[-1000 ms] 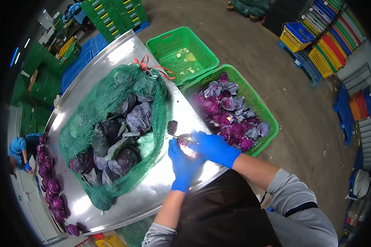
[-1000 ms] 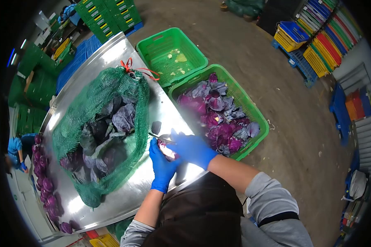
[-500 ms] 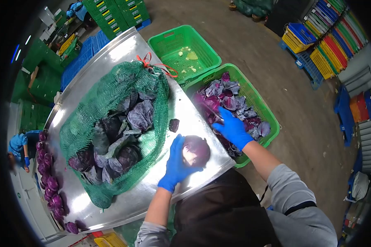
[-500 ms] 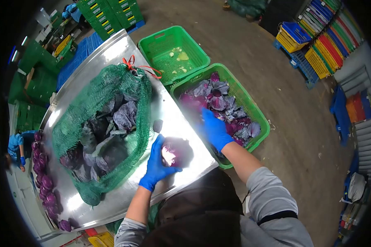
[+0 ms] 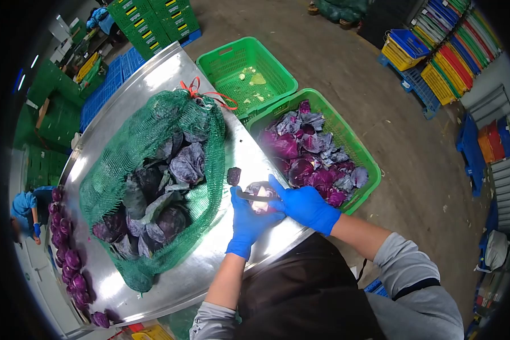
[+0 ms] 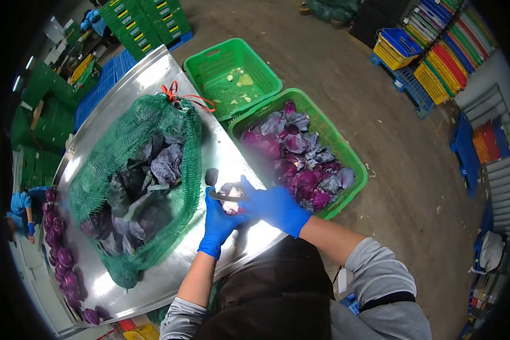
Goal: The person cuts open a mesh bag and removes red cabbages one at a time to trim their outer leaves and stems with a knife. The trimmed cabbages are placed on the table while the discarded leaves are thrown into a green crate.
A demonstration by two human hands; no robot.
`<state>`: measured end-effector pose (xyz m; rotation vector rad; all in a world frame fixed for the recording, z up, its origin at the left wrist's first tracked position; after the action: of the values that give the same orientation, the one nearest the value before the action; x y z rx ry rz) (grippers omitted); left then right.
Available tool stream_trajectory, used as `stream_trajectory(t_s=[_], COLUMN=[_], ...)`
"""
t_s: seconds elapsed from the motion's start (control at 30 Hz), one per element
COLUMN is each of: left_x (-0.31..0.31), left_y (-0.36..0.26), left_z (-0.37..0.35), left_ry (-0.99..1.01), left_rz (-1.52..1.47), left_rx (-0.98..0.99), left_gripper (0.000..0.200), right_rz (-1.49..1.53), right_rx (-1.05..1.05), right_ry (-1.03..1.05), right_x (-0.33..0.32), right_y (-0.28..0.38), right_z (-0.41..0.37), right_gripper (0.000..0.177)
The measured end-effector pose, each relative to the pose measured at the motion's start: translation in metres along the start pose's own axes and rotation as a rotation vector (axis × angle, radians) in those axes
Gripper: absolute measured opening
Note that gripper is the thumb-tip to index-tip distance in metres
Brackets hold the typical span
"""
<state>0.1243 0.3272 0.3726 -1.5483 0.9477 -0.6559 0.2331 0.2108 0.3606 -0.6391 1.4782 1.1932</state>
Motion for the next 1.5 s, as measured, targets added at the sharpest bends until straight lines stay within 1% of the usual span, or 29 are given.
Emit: stream_trajectory(t_s=[0.13,0.23,0.27,0.3,0.33,0.37,0.43,0.5,0.57,0.63,0.67,0.73,0.77,0.83,0.9,0.93,0.97,1.03,1.07,1.13,1.17,1.2,1.23,1.27,1.3,1.33,1.37,1.43,1.5], left_x=[-0.007,-0.005,-0.004,-0.004,-0.007,-0.008,-0.013,-0.016,-0.015,-0.012,-0.011,-0.012,-0.013,-0.009,-0.004,-0.005,-0.002,0.008,0.007,0.006,0.008,0.008,0.01,0.02,0.024,0.019,0.014,0.006,-0.002], left_y=[0.027,0.038,0.058,0.056,0.049,0.054,0.061,0.066,0.061,0.069,0.072,0.053,0.046,0.038,0.024,0.026,0.023,-0.012,-0.008,0.012,0.021,0.027,0.028,0.007,0.01,0.017,0.023,0.027,0.037], left_z=[0.006,0.004,0.004,0.006,-0.003,-0.008,-0.006,-0.012,-0.012,-0.02,-0.018,-0.009,-0.007,0.002,0.004,0.005,0.004,0.003,0.005,0.013,0.01,0.002,-0.005,-0.012,-0.018,-0.018,-0.017,-0.013,-0.009], left_ry=[-0.002,-0.029,-0.069,-0.11,-0.11,-0.107,-0.098,-0.094,-0.078,-0.098,-0.126,-0.102,-0.081,-0.096,-0.091,-0.154,-0.149,-0.038,-0.033,0.055,0.056,-0.06,-0.177,-0.098,-0.216,-0.199,-0.187,-0.165,-0.14], left_rz=[0.058,0.101,0.276,0.451,0.428,0.43,0.215,0.265,0.305,0.249,0.193,0.276,0.366,0.374,0.163,0.305,0.305,-0.149,-0.144,0.042,0.04,0.328,0.611,0.642,0.795,0.694,0.584,0.533,0.487], left_rx=[0.07,-0.036,0.008,0.057,0.019,0.016,-0.032,-0.016,0.077,0.089,0.109,0.072,0.037,0.046,-0.059,0.023,0.02,-0.075,-0.075,-0.135,-0.137,0.011,0.165,-0.014,0.221,0.134,0.043,0.026,0.006], left_gripper=[0.083,0.099,0.106,0.114,0.126,0.126,0.127,0.125,0.124,0.123,0.122,0.122,0.121,0.116,0.106,0.095,0.095,0.089,0.089,0.09,0.09,0.095,0.099,0.11,0.116,0.118,0.119,0.119,0.12], right_rz=[0.01,-0.179,-0.176,0.14,0.458,0.461,0.406,0.373,0.714,0.36,0.104,0.109,0.192,-0.08,-0.022,-0.024,-0.025,-0.049,-0.03,-0.014,-0.082,-0.149,0.298,0.297,0.304,0.377,0.369,0.258,0.305], right_rx=[-0.035,-0.089,-0.097,0.128,0.361,0.364,0.237,0.266,0.462,0.718,0.654,0.606,0.389,0.037,0.038,0.07,0.106,0.101,0.061,0.016,-0.005,-0.022,0.062,0.237,0.419,0.359,0.36,0.332,0.293], right_ry=[0.049,0.17,0.171,0.238,0.304,0.305,0.101,0.202,0.039,0.198,0.208,0.171,0.142,-0.154,-0.121,-0.047,0.026,0.064,-0.004,-0.071,-0.059,-0.044,0.011,0.214,0.407,0.321,0.319,0.035,-0.046], right_x=[0.001,0.001,-0.005,-0.017,-0.021,-0.014,-0.007,0.015,0.04,0.024,0.011,-0.006,-0.019,0.004,-0.001,0.001,0.003,0.006,0.014,0.021,0.023,0.026,0.042,0.012,-0.015,-0.004,-0.007,-0.016,0.0], right_y=[0.003,0.001,-0.001,-0.008,-0.012,-0.01,-0.006,-0.011,-0.043,-0.068,-0.07,-0.05,-0.03,-0.014,0.003,0.006,0.006,0.003,0.0,-0.004,-0.007,-0.013,-0.047,-0.047,-0.037,-0.045,-0.038,-0.014,-0.013], right_z=[0.007,0.023,0.033,0.047,0.051,0.047,0.056,0.058,0.059,0.052,0.048,0.041,0.032,0.01,-0.005,-0.008,-0.011,-0.008,-0.006,0.0,0.005,0.009,0.021,0.036,0.042,0.034,0.028,0.017,0.012], right_gripper=[0.066,0.053,0.053,0.051,0.051,0.051,0.057,0.055,0.046,0.054,0.074,0.073,0.092,0.091,0.085,0.083,0.08,0.077,0.075,0.072,0.063,0.054,0.04,0.039,0.038,0.049,0.049,0.054,0.056])
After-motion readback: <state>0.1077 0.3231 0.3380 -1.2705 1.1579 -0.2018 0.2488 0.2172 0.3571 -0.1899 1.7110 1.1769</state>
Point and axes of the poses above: each hand's wrist, its own z-axis towards the middle knuckle, its own x-axis out of the palm, y = z × x, the point moved 2 cm from there along z, towards the middle knuckle, and after that the axes turned 4 degrees about -z, right-handed, at the moved point
